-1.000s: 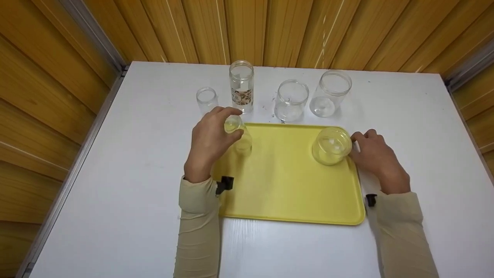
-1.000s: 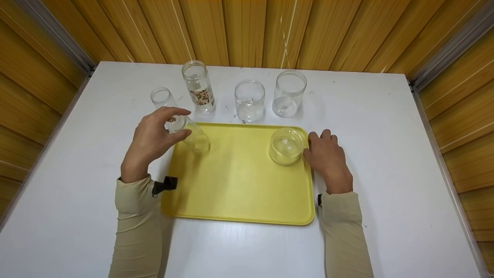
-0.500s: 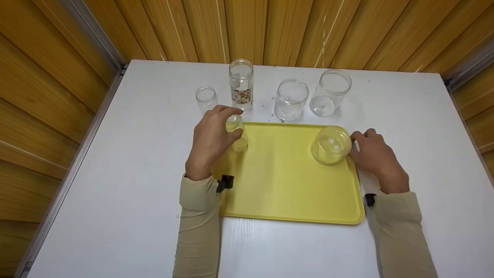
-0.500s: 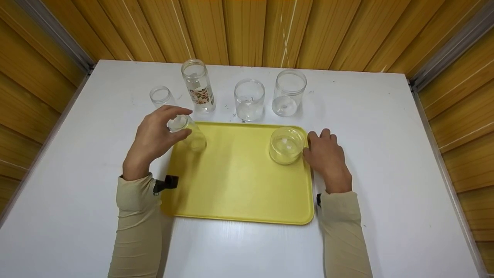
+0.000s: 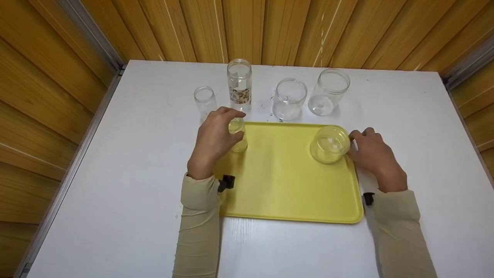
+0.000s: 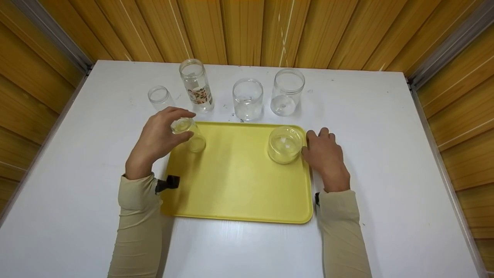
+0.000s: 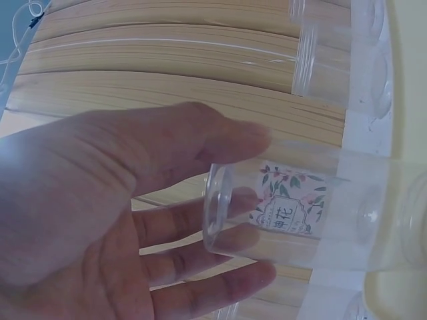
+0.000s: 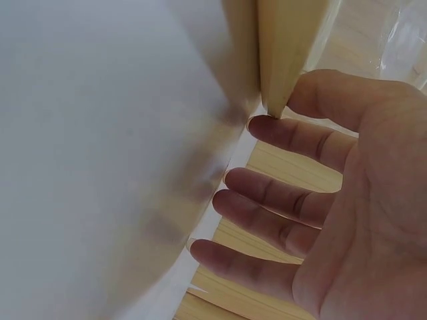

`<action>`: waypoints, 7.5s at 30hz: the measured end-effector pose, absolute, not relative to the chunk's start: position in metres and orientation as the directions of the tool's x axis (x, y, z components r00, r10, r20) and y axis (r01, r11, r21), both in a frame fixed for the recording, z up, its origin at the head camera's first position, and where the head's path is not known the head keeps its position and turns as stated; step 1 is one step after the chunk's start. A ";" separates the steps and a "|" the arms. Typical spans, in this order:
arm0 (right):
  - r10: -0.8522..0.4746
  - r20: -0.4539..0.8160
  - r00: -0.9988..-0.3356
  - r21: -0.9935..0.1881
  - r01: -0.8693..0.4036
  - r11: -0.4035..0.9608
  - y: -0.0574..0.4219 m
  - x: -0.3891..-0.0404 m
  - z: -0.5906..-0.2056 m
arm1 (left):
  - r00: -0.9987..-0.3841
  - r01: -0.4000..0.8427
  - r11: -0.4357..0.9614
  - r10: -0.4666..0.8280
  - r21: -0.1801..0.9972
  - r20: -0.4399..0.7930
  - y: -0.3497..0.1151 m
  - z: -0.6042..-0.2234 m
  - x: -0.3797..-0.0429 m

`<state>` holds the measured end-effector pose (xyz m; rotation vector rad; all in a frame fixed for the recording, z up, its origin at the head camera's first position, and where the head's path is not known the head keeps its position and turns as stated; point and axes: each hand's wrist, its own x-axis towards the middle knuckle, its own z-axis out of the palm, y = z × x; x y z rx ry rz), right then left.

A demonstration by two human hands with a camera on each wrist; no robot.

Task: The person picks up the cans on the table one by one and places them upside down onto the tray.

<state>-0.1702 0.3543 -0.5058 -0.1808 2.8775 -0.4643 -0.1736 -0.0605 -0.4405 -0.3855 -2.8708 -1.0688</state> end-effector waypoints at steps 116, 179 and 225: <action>-0.126 -0.156 -0.980 -0.324 -0.070 0.944 0.352 -0.170 -0.512 | -0.969 0.039 0.726 -0.142 0.687 0.205 -0.106 -0.458 -0.228; -0.123 -0.174 -0.977 -0.343 -0.057 0.937 0.353 -0.173 -0.510 | -0.950 0.293 -0.016 -0.114 0.956 0.289 -0.071 -0.429 -0.198; 0.042 0.483 -0.875 -0.773 -0.404 0.489 0.281 -0.154 -0.438 | -0.994 0.089 -0.367 0.024 0.926 0.106 -0.049 -0.426 -0.188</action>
